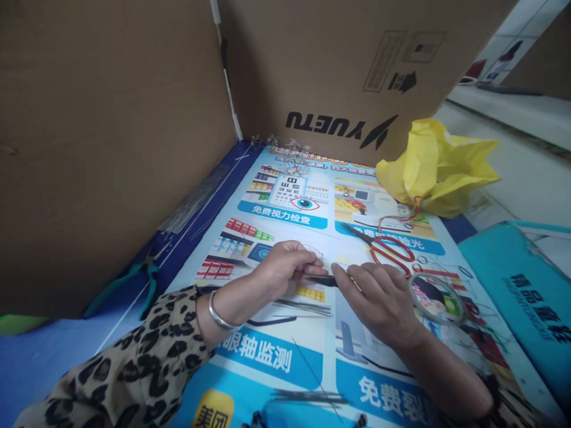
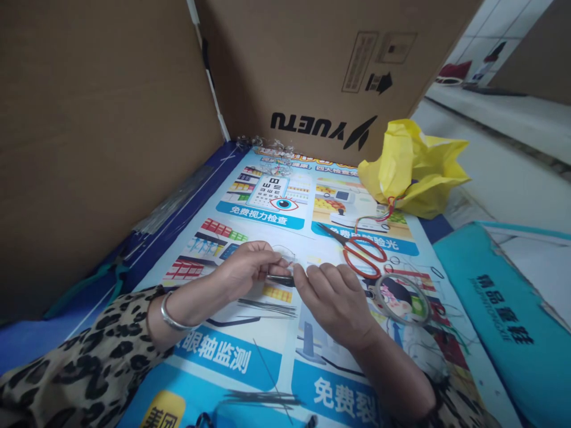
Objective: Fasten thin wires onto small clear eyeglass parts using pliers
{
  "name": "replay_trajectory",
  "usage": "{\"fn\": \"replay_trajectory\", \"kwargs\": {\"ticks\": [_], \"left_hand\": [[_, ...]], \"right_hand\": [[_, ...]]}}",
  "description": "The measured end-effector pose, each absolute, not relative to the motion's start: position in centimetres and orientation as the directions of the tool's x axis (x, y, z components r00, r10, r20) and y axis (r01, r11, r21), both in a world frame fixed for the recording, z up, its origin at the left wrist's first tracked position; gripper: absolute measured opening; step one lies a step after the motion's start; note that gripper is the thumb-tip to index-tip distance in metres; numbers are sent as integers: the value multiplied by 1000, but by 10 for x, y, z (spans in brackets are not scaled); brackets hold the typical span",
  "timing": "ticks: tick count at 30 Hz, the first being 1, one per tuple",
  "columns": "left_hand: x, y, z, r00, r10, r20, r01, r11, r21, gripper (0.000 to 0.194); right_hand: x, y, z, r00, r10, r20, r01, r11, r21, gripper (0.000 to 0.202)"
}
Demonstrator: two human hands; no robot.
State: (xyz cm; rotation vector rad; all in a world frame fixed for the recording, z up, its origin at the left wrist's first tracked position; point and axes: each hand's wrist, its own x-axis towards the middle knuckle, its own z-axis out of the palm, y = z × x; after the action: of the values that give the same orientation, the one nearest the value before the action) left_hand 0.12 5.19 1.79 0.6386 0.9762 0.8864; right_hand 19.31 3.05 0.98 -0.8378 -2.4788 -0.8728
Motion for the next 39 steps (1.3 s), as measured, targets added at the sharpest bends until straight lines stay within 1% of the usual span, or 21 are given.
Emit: {"fn": "replay_trajectory", "kwargs": {"ticks": [11,18,28,35,39], "left_hand": [[2,51,15,278,865,-416,-354,496,793,13],[1,51,12,289,863,-415,-317,495,809,13],[2,51,14,263,859,-439,-304,506,807,13],[3,51,12,275,874,-400,-297,473,829,15],[2,50,17,241,897,-370,-278,429,859,17]], "right_hand": [[191,30,9,-734,420,534,648,668,365,29],[192,31,8,-745,394,538,637,660,398,27],[191,30,8,-750,406,522,637,655,406,28],[192,30,9,-762,414,497,626,667,404,26],[192,31,9,-765,441,470,628,675,388,23]]}}
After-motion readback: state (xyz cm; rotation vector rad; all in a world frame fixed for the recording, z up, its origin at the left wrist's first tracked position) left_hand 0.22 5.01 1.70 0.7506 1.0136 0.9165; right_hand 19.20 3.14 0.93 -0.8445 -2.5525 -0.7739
